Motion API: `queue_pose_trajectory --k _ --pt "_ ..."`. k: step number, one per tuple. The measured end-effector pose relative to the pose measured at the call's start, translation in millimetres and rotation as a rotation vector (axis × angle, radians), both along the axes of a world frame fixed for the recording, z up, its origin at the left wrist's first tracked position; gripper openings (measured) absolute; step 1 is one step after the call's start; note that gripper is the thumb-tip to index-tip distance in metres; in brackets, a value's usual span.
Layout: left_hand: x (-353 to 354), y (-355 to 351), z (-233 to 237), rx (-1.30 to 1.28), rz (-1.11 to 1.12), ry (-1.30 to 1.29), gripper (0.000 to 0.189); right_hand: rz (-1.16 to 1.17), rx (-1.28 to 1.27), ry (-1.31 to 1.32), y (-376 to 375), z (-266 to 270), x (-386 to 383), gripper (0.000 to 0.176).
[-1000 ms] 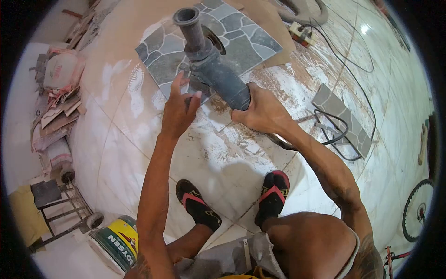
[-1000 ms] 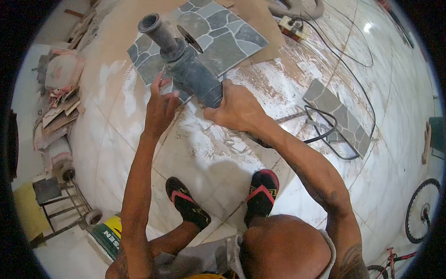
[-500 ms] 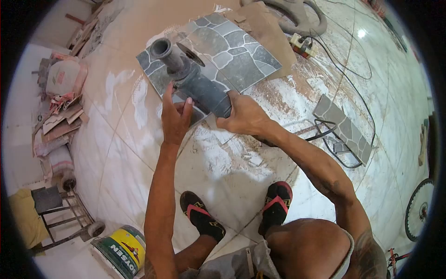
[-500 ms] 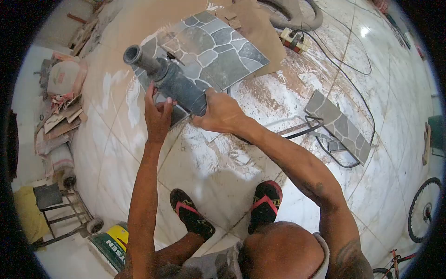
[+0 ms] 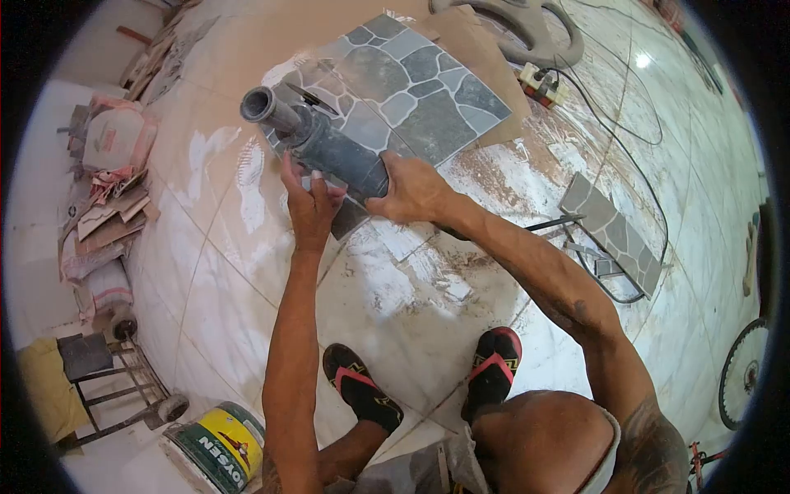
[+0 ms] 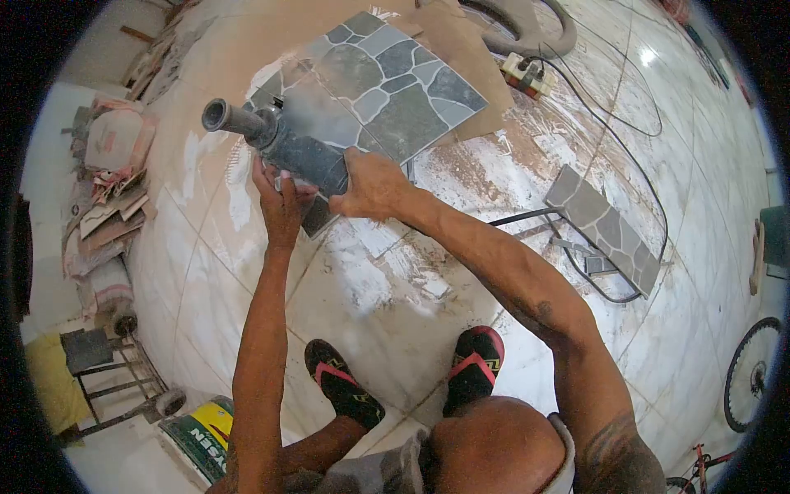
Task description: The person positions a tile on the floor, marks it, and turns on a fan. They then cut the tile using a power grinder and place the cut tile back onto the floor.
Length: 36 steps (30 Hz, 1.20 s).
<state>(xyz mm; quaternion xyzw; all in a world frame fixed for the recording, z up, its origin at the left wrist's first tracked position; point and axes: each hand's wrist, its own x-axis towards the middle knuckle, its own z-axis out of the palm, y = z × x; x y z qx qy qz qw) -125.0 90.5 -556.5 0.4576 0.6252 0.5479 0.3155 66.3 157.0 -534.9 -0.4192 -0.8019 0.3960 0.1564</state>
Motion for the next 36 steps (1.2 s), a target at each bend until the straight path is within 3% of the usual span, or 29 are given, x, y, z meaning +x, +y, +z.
queue_pose_trajectory --k 6,12,15,21,24,30,33,36 --pt "-9 9 -1 -0.053 -0.006 0.053 0.061 0.032 -0.001 0.001 14 -6 -8 0.064" --pt "-48 29 -32 0.242 0.006 0.839 0.059 0.04 -0.016 -0.005 16 -6 -6 0.064" --pt "-50 28 -28 0.032 -0.011 0.696 0.058 0.032 -0.01 0.014 15 -8 -7 0.062" --pt "-30 27 -5 -0.075 -0.025 0.477 0.055 -0.008 -0.012 -0.058 12 -1 -9 0.061" --pt "-44 40 -29 0.208 0.079 0.987 0.055 -0.032 0.008 -0.052 9 3 -11 0.059" --pt "-17 41 -4 -0.153 0.107 0.358 0.06 -0.165 0.062 0.066 6 -13 -19 0.054" --pt "-15 49 -35 0.154 0.215 0.466 0.059 -0.197 0.048 0.085 7 -14 -21 0.053" --pt "-15 55 -51 0.06 0.327 0.703 0.058 -0.215 -0.004 0.091 7 -13 -21 0.052"
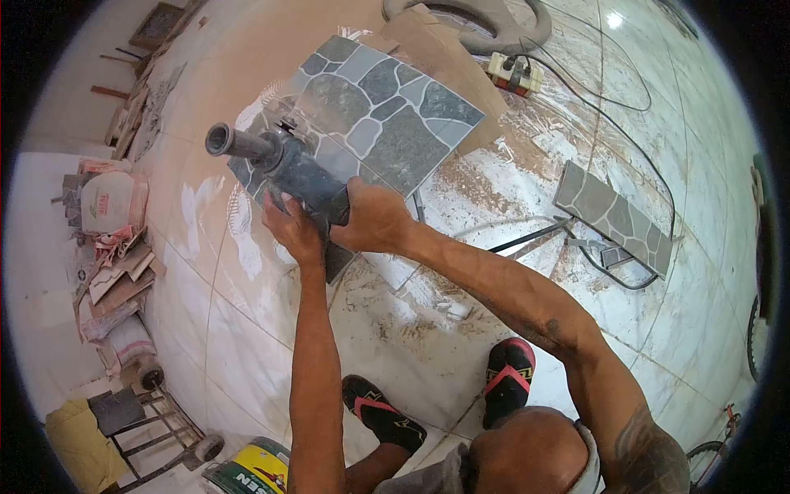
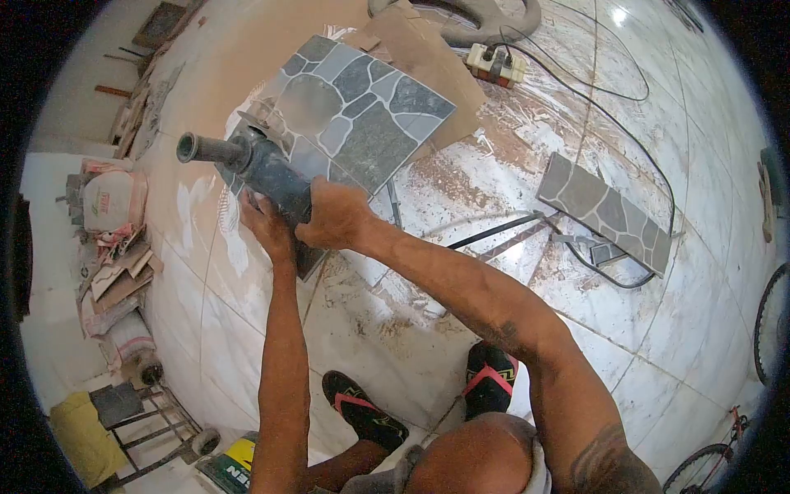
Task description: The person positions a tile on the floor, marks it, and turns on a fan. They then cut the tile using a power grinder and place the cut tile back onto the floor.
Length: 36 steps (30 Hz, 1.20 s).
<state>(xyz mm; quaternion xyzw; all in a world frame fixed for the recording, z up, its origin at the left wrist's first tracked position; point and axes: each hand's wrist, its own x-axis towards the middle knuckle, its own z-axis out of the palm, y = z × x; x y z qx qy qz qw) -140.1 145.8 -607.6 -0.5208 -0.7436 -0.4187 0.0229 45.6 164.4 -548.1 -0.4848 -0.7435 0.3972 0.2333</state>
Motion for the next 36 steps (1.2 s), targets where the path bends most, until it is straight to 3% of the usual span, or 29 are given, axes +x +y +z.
queue_pose_trajectory --k 3,6,15,21,24,27,33,36 --pt "-3 7 0 -0.01 0.026 -0.114 0.066 -0.066 0.04 0.096 3 -5 -6 0.051" --pt "-27 26 -11 0.012 0.099 -0.008 0.066 -0.067 0.027 0.141 15 -3 -16 0.051" --pt "-40 49 4 0.023 0.082 -0.153 0.061 -0.15 0.196 0.204 52 -16 -65 0.043" --pt "-51 58 3 0.029 0.042 -0.034 0.057 -0.197 0.265 0.148 80 -19 -87 0.047" --pt "-48 56 6 -0.134 -0.022 0.048 0.053 -0.125 -0.001 0.067 102 0 -85 0.05" --pt "-41 57 7 -0.267 -0.091 0.325 0.048 -0.055 -0.069 0.003 133 -4 -97 0.053" --pt "-51 73 -5 -0.049 -0.152 0.105 0.047 0.03 -0.08 -0.039 163 -3 -110 0.056" --pt "-68 105 -4 -0.038 -0.071 -0.088 0.048 -0.007 0.009 -0.047 162 -3 -113 0.058"
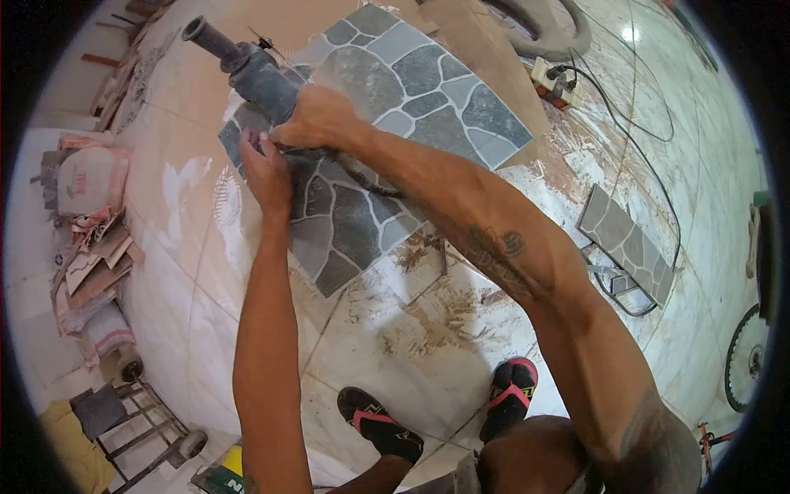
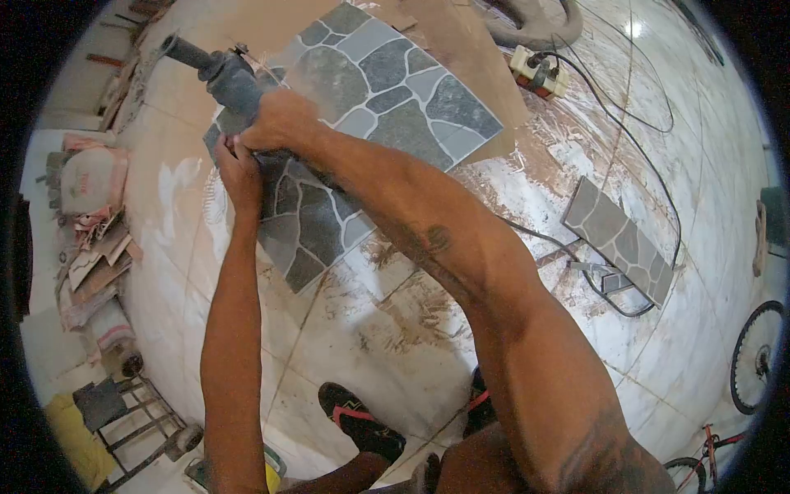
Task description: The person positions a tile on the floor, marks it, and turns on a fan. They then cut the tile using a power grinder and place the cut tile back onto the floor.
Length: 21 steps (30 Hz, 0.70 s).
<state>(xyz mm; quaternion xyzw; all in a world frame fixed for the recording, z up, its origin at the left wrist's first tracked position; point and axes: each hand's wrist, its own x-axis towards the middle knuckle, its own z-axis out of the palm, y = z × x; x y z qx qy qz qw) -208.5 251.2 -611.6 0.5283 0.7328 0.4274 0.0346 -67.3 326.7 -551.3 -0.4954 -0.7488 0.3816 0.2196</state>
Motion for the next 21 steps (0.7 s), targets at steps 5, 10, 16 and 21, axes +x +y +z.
queue_pose_trajectory --k 5,10,16,21 --pt "-16 30 -1 0.068 0.043 0.01 0.045 0.021 -0.032 0.003 5 -1 -5 0.06" --pt "-19 46 2 0.076 -0.039 -0.059 0.044 0.03 0.018 -0.016 10 -8 -9 0.06" --pt "-24 47 -3 0.035 -0.093 -0.001 0.046 0.008 -0.007 0.019 7 -5 -7 0.058" --pt "-24 48 -5 0.056 -0.115 0.075 0.048 -0.044 -0.027 0.002 8 -6 -9 0.058"
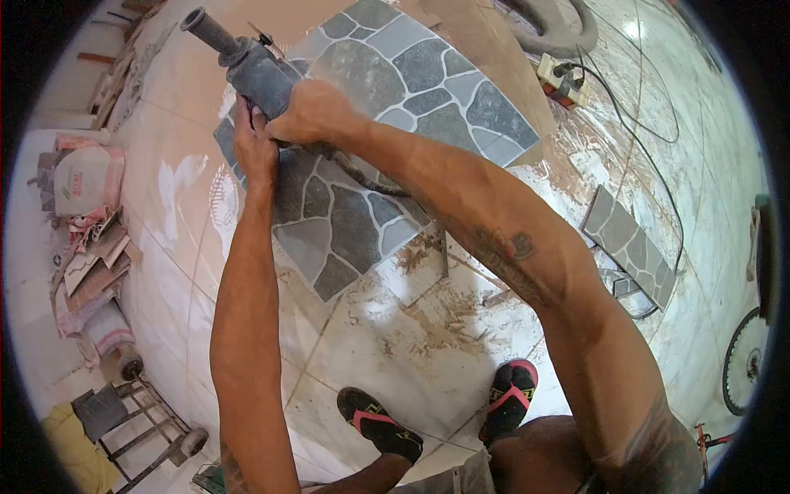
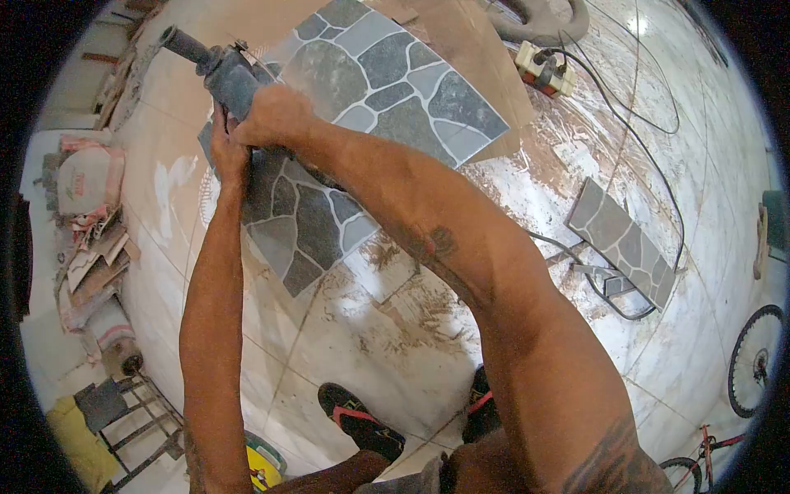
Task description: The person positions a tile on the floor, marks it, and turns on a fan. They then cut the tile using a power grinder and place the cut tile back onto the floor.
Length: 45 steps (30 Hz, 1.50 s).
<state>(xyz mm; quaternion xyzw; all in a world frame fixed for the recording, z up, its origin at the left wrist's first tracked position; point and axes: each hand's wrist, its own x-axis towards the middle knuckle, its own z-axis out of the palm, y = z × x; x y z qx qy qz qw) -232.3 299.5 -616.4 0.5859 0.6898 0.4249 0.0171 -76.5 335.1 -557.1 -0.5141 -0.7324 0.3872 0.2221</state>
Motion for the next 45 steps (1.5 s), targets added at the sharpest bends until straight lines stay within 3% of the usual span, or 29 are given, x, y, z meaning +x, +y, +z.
queue_pose_trajectory --k 21,45 --pt "-2 0 -4 -0.051 -0.02 -0.052 0.048 0.067 -0.012 -0.112 8 0 -3 0.057" --pt "18 -37 2 0.027 -0.128 0.068 0.048 0.11 0.077 0.057 -20 -15 22 0.06"
